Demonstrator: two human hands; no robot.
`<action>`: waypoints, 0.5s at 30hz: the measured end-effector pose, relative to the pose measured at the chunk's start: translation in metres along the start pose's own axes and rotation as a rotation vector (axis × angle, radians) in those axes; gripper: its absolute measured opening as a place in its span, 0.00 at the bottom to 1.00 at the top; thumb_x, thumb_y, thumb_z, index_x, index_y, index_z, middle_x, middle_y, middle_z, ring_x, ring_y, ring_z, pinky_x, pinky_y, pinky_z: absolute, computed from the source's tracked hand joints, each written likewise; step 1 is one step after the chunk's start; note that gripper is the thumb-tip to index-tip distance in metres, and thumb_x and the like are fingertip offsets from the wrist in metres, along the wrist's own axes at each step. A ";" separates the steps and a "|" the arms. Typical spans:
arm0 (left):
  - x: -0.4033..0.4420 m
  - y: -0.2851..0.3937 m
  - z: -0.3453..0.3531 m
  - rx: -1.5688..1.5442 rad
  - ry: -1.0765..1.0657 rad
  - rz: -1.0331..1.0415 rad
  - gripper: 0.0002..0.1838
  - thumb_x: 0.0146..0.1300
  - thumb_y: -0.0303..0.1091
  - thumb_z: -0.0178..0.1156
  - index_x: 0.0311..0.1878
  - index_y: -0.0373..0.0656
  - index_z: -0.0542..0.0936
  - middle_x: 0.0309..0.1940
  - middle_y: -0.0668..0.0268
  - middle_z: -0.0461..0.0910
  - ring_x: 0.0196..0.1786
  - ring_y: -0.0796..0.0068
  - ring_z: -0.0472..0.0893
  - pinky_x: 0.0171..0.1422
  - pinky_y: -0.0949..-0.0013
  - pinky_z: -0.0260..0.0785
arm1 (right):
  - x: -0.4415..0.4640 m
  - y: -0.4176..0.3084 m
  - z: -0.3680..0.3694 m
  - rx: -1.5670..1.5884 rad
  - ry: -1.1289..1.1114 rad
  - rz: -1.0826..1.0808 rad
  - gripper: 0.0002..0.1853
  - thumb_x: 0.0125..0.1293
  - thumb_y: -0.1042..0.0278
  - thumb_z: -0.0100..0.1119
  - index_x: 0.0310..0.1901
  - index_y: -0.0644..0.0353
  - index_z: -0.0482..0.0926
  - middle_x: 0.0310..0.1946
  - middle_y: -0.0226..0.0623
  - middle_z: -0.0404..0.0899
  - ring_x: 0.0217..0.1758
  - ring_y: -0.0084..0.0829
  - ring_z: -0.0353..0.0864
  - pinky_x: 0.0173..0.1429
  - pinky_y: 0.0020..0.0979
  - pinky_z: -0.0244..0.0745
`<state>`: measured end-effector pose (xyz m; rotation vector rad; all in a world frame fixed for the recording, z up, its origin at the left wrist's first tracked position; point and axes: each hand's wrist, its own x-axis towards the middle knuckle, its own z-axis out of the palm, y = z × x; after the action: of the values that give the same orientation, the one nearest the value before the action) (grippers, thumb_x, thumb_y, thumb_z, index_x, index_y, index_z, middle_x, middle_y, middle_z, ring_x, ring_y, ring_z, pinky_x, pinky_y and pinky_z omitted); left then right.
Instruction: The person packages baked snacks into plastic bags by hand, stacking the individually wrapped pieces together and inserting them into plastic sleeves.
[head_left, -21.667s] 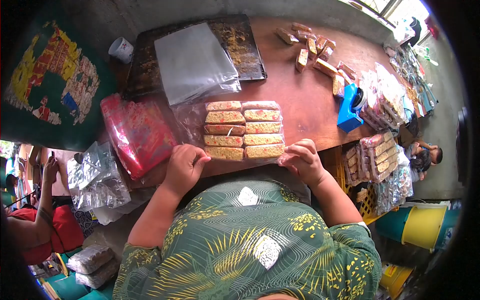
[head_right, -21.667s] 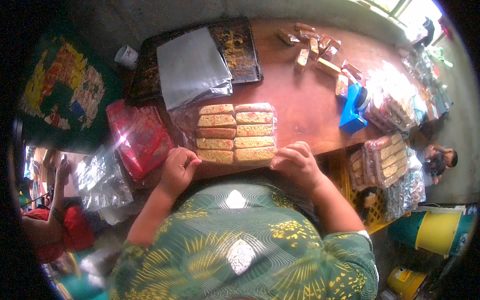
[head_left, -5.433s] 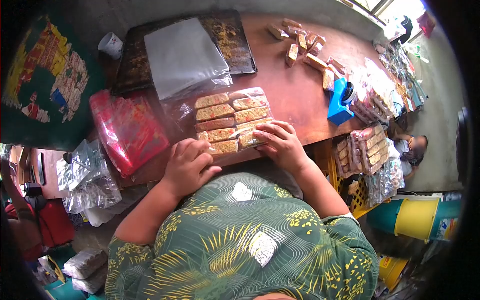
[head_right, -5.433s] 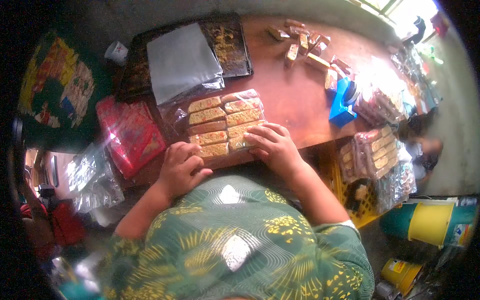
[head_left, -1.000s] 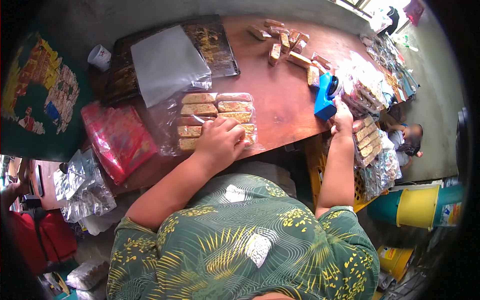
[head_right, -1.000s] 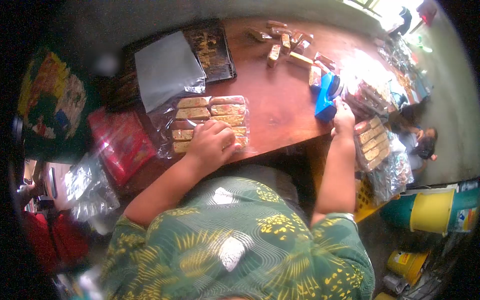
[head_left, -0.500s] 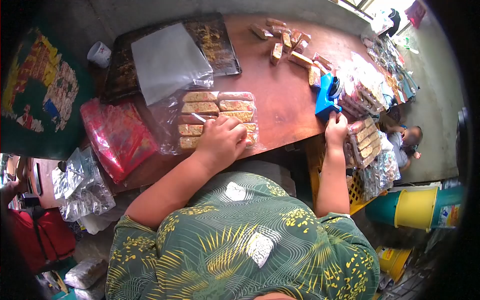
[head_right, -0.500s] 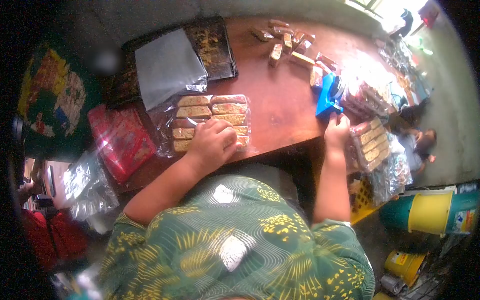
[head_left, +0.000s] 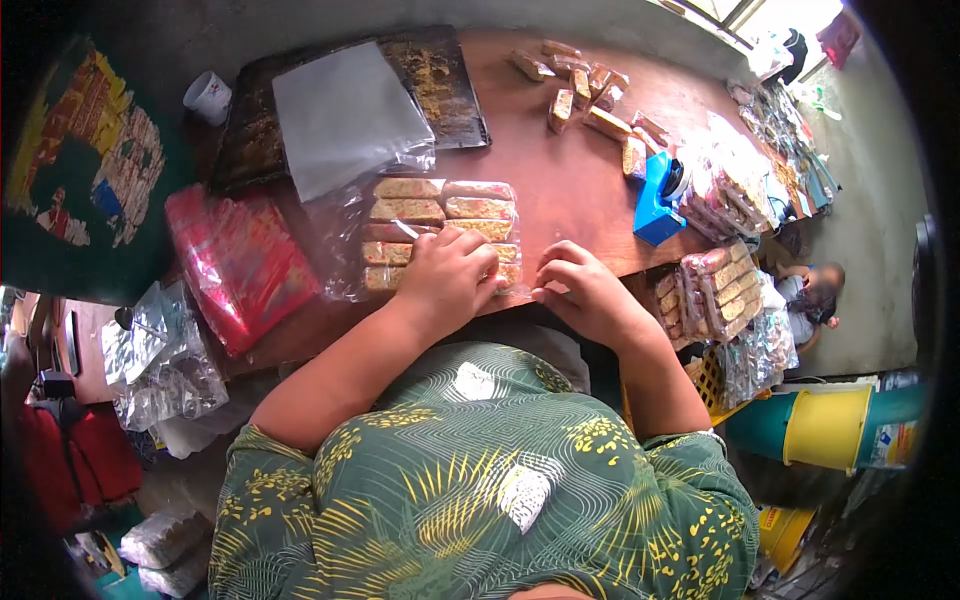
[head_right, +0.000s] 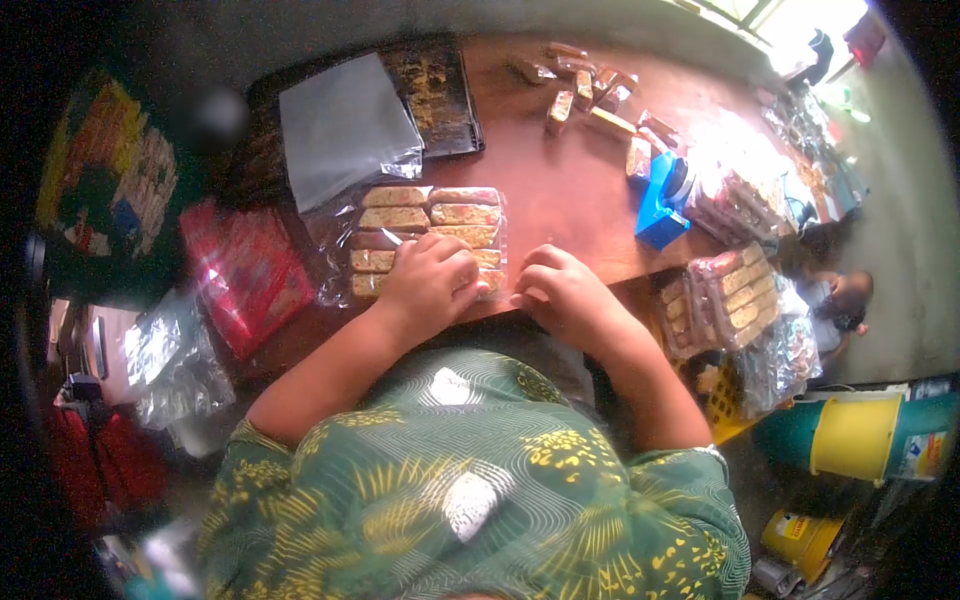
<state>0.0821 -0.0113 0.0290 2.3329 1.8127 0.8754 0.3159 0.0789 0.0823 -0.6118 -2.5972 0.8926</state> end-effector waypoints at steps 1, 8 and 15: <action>0.000 -0.001 0.002 0.000 0.010 0.000 0.10 0.66 0.45 0.68 0.41 0.51 0.84 0.52 0.67 0.83 0.61 0.61 0.78 0.62 0.51 0.66 | 0.003 -0.002 0.006 0.032 0.021 -0.004 0.06 0.65 0.72 0.73 0.39 0.60 0.84 0.46 0.45 0.81 0.52 0.49 0.82 0.57 0.42 0.80; 0.001 0.000 0.000 -0.009 -0.017 -0.016 0.10 0.65 0.45 0.68 0.40 0.51 0.83 0.51 0.67 0.83 0.60 0.61 0.78 0.62 0.52 0.66 | -0.013 0.013 0.048 0.244 0.197 0.121 0.09 0.62 0.76 0.76 0.44 0.56 0.90 0.53 0.39 0.78 0.60 0.36 0.81 0.57 0.33 0.86; 0.001 -0.001 0.001 -0.026 0.034 0.013 0.09 0.65 0.44 0.68 0.39 0.51 0.83 0.50 0.67 0.83 0.59 0.61 0.79 0.62 0.53 0.66 | -0.022 0.006 0.052 0.018 0.268 0.071 0.08 0.60 0.71 0.78 0.39 0.57 0.88 0.49 0.41 0.82 0.57 0.44 0.81 0.61 0.43 0.80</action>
<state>0.0823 -0.0100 0.0283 2.3312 1.7889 0.9409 0.3141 0.0459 0.0358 -0.7662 -2.3389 0.7936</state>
